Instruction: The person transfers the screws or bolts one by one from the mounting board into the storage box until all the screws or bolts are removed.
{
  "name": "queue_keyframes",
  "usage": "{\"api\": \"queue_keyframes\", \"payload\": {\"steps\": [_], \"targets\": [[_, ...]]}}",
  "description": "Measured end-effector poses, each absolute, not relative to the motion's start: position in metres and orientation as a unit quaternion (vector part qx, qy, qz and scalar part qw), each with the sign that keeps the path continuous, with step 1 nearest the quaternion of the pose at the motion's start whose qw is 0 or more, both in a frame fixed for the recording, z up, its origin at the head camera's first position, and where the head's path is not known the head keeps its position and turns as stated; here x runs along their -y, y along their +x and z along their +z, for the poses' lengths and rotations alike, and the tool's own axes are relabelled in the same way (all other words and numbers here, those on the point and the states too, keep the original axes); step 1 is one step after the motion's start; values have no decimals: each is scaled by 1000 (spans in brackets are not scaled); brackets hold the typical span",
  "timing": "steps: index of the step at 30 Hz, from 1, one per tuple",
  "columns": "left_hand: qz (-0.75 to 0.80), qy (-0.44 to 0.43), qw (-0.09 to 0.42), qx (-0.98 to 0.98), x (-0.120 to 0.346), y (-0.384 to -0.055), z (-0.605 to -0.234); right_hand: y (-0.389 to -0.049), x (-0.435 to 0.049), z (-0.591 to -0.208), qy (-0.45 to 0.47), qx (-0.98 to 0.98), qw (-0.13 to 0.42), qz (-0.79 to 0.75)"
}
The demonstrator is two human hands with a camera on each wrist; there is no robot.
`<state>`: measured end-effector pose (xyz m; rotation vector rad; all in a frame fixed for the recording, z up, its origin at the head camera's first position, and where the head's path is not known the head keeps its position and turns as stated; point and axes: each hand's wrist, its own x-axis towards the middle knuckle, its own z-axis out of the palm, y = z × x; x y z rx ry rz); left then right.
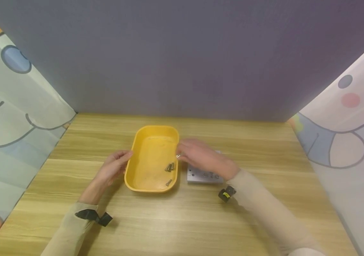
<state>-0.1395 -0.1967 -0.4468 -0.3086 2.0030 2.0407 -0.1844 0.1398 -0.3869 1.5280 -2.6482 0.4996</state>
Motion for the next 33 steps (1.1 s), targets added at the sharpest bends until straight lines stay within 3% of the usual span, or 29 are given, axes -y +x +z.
{"api": "queue_keyframes", "payload": {"steps": [33], "targets": [[711, -100, 132, -684, 196, -140, -451, -190, -121, -386, 543, 836, 12, 79]]}}
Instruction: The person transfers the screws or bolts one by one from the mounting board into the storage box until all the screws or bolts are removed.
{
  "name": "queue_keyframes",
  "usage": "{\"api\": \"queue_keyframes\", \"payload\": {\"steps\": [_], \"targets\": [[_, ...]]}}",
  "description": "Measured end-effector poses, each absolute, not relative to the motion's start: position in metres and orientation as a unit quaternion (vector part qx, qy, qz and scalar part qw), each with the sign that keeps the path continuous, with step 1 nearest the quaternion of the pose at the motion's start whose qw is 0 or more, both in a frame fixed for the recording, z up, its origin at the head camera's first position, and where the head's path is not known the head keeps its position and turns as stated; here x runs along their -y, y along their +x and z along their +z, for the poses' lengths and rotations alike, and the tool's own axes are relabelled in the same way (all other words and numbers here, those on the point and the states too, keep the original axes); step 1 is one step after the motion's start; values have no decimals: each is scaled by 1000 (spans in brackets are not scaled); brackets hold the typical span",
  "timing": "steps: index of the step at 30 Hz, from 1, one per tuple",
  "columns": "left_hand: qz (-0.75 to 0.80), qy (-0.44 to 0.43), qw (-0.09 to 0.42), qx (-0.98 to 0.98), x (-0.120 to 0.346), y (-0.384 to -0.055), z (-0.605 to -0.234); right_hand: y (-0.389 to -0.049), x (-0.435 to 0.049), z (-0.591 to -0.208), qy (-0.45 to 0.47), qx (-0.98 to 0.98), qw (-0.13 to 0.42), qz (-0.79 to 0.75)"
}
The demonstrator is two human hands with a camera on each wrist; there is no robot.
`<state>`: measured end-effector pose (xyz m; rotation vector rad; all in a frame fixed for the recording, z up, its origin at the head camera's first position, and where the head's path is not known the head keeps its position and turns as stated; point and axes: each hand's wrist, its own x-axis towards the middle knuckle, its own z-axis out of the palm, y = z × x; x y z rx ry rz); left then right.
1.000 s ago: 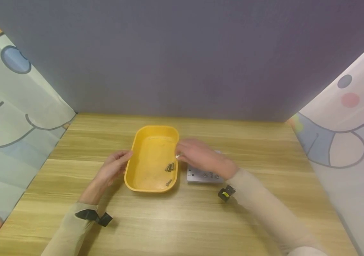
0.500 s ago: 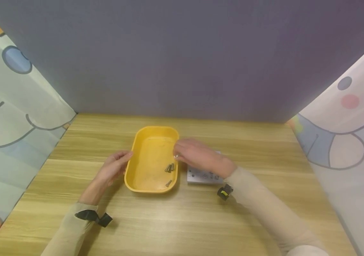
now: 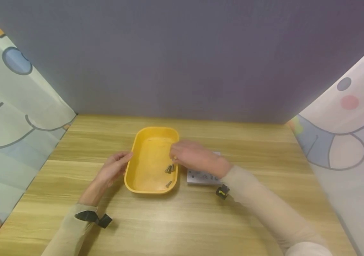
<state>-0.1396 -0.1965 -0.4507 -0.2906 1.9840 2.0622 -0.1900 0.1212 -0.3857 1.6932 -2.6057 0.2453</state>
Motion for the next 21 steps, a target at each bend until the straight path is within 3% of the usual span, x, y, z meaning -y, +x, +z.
{"api": "queue_keyframes", "payload": {"steps": [21], "targets": [[709, -102, 130, -685, 196, -140, -449, -190, -113, -385, 570, 820, 9, 47]]}}
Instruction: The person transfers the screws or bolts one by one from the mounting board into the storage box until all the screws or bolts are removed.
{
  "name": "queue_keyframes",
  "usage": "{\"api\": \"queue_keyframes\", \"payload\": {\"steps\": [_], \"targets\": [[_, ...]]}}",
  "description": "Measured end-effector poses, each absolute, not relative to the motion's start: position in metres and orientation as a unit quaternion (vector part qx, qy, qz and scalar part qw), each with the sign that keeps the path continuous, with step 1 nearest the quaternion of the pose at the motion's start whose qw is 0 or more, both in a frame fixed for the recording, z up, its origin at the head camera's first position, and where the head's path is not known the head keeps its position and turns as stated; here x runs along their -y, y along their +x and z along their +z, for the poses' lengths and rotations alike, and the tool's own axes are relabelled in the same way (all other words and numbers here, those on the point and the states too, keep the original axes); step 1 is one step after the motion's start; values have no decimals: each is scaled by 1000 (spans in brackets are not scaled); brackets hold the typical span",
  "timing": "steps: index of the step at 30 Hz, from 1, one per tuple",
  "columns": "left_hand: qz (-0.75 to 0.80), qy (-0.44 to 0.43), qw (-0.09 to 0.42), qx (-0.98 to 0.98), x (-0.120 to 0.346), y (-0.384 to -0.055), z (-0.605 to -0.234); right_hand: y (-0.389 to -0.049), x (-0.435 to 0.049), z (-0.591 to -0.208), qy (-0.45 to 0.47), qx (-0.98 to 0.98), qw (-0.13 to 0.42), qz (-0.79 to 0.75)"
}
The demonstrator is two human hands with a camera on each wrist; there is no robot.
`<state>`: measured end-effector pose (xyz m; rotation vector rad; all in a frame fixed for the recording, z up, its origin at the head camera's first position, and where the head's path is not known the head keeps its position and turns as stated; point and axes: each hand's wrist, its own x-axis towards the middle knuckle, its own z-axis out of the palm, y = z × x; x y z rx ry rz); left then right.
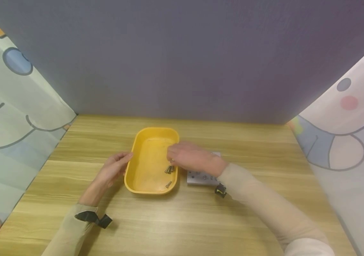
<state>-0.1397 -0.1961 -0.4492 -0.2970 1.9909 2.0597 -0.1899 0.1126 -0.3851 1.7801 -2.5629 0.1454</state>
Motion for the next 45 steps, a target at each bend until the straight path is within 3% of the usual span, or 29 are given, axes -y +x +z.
{"api": "queue_keyframes", "payload": {"steps": [45], "targets": [[706, -107, 125, -689, 195, -139, -449, -181, -63, -387, 578, 797, -73, -158]]}}
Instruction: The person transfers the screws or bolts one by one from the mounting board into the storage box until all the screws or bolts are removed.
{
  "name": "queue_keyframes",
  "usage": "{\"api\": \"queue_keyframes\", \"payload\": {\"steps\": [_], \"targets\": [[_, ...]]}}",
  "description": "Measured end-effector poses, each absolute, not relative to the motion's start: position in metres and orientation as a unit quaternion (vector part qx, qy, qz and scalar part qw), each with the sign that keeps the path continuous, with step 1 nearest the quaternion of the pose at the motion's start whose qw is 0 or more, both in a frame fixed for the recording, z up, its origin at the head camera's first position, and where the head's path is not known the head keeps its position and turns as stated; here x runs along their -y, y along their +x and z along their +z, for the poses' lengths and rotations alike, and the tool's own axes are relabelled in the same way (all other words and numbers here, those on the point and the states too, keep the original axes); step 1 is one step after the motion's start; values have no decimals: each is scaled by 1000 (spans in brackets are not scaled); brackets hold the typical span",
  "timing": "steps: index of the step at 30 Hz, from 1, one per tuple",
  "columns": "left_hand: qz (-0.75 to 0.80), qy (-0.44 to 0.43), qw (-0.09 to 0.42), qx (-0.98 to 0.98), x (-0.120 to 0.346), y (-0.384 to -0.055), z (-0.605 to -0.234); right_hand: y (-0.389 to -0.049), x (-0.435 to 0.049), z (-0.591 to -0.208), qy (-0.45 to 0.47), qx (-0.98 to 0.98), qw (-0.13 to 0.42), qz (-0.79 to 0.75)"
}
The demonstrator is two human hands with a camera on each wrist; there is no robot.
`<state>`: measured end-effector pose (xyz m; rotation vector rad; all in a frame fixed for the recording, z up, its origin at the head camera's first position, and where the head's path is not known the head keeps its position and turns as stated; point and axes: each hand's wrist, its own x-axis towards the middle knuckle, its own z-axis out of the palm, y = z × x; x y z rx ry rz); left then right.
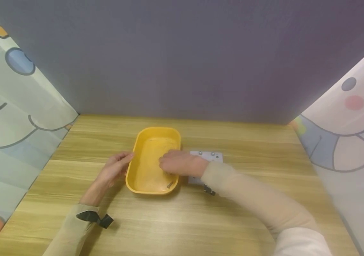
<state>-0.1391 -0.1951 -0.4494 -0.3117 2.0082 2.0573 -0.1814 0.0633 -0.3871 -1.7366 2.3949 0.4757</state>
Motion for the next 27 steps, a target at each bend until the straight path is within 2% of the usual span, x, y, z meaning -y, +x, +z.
{"api": "queue_keyframes", "payload": {"steps": [11, 16, 20, 27], "targets": [[704, -112, 127, -690, 195, -140, -450, -180, -62, -388, -590, -788, 63, 163], [704, -115, 128, -689, 195, -140, -451, -181, -66, -383, -598, -786, 41, 150], [706, -116, 128, -687, 195, -141, -450, -183, -72, -380, -601, -791, 26, 114], [705, -117, 127, -688, 195, -140, -450, -188, -86, -380, -586, -809, 33, 10]]}}
